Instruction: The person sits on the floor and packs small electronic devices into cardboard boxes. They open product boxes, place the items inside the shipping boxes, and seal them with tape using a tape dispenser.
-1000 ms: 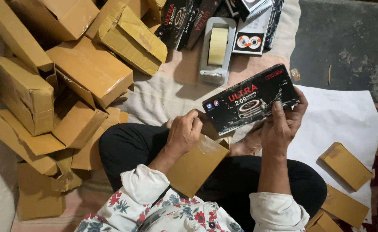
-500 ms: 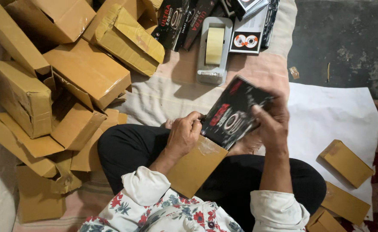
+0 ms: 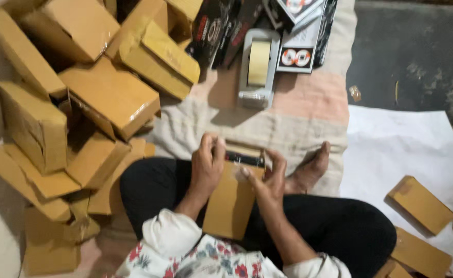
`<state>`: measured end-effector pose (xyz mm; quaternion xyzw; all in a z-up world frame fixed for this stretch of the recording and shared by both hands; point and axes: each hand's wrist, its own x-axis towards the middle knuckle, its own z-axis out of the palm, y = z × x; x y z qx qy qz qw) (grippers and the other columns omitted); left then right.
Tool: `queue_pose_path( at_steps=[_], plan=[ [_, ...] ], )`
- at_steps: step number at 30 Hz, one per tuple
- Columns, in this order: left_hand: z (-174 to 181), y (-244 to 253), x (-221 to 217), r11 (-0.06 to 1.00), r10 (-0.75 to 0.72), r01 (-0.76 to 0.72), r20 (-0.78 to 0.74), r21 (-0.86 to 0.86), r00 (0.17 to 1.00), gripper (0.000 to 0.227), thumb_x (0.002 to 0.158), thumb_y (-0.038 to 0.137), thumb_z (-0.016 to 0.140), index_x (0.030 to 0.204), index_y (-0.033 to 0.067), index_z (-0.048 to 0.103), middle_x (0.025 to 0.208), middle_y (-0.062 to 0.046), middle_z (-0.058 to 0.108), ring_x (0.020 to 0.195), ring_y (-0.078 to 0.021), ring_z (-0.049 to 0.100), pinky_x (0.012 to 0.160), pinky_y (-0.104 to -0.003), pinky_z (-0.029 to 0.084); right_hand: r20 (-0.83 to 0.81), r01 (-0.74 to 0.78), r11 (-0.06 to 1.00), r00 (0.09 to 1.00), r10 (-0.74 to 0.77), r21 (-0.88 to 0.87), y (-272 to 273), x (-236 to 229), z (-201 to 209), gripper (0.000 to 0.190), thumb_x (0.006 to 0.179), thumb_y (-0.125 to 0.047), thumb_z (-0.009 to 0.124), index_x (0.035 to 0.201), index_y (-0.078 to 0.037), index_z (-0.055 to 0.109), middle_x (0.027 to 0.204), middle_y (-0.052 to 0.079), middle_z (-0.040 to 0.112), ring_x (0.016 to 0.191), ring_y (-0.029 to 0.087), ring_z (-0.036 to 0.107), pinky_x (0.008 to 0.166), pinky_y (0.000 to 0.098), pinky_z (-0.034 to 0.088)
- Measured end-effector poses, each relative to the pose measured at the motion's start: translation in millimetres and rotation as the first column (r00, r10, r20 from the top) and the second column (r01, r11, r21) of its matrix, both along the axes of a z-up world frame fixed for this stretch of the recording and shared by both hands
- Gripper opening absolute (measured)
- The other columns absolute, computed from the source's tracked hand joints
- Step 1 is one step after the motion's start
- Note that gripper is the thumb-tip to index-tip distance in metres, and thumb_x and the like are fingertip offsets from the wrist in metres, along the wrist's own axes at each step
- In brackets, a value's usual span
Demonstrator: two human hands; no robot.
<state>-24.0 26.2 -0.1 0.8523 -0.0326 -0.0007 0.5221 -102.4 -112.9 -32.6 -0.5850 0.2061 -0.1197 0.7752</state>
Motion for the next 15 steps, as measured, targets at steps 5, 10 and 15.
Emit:
queue_pose_path(
  at_steps=[5,10,15],
  plan=[
    [-11,14,-35,0.972,-0.236,0.229,0.173,0.059,0.956,0.033,0.091,0.030,0.076,0.107,0.0058,0.060,0.095,-0.014,0.067,0.090,-0.0337,0.065,0.085,-0.045,0.046,-0.097,-0.151,0.975,0.986,0.137,-0.164,-3,-33,-19,0.046,0.086,-0.013,0.079,0.126,-0.003,0.057,0.119,0.006,0.064,0.102,0.015,0.061,0.079,0.0267,0.052],
    [-7,22,-28,0.927,-0.367,0.349,0.152,0.136,0.918,0.031,0.090,0.033,0.080,0.103,0.0098,0.063,0.094,-0.008,0.066,0.095,-0.0302,0.063,0.100,-0.047,0.040,-0.052,-0.254,0.966,0.966,0.252,-0.046,-15,-23,-30,0.030,0.089,-0.012,0.079,0.112,0.000,0.065,0.100,0.004,0.065,0.094,0.011,0.059,0.079,0.0236,0.049],
    [2,21,-31,0.879,-0.465,0.435,0.153,0.194,0.872,0.032,0.091,0.031,0.078,0.108,0.0073,0.065,0.094,-0.009,0.063,0.095,-0.0289,0.064,0.107,-0.053,0.029,-0.201,-0.330,0.936,0.932,0.301,-0.126,-37,-38,-20,0.014,0.098,-0.013,0.073,0.107,-0.002,0.072,0.088,0.002,0.059,0.080,0.009,0.052,0.069,0.0231,0.043]
  ],
)
